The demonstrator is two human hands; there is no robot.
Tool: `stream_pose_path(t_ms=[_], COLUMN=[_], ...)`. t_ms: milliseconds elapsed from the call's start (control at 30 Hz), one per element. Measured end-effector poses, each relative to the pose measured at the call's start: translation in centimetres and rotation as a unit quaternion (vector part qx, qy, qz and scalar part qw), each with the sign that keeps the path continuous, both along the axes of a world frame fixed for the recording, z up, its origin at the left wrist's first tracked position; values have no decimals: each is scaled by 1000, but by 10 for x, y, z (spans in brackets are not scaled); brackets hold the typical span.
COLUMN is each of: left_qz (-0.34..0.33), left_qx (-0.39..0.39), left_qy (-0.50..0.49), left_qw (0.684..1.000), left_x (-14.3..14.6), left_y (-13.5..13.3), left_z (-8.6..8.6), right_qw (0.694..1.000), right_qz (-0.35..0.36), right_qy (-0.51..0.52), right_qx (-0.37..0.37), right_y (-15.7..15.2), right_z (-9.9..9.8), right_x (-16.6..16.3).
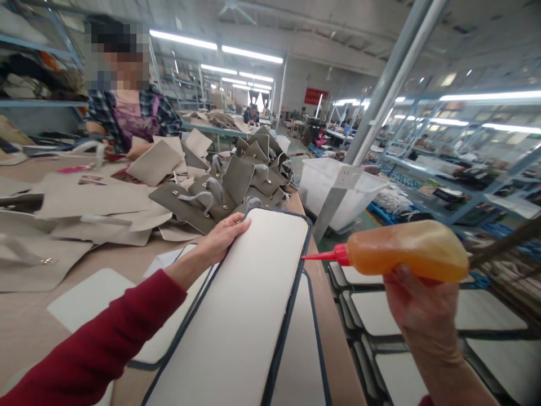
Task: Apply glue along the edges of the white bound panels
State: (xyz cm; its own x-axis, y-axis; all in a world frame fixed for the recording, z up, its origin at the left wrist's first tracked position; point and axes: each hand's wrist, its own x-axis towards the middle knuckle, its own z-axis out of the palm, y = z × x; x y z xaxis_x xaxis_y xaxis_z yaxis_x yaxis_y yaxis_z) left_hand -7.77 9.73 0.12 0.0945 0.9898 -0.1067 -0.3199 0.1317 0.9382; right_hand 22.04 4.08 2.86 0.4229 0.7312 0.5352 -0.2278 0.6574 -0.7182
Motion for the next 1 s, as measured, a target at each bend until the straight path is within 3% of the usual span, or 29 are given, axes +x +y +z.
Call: stream_pose_path(t_ms=[200,567,733,867,1000], left_qz=[-14,20,38,90,155], left_qx=[4,-26,-21,-24,-33], left_qy=[8,19,19,23,28], left_qw=[1000,999,999,995,987], left_x=[2,13,7,-6,-20], left_y=[3,-4,0,6,6], left_z=[-3,17,16,13,12], right_qw=[999,995,988,972,974], right_qz=[17,69,98,139,111], right_qy=[-29,-56,-71,-125,-108], right_qx=[-8,-40,-95,-140,-165], right_y=[-13,-51,-72,-100,-128], right_z=[-8,-17,-30,-44,-32], right_x=[4,2,3,9,9])
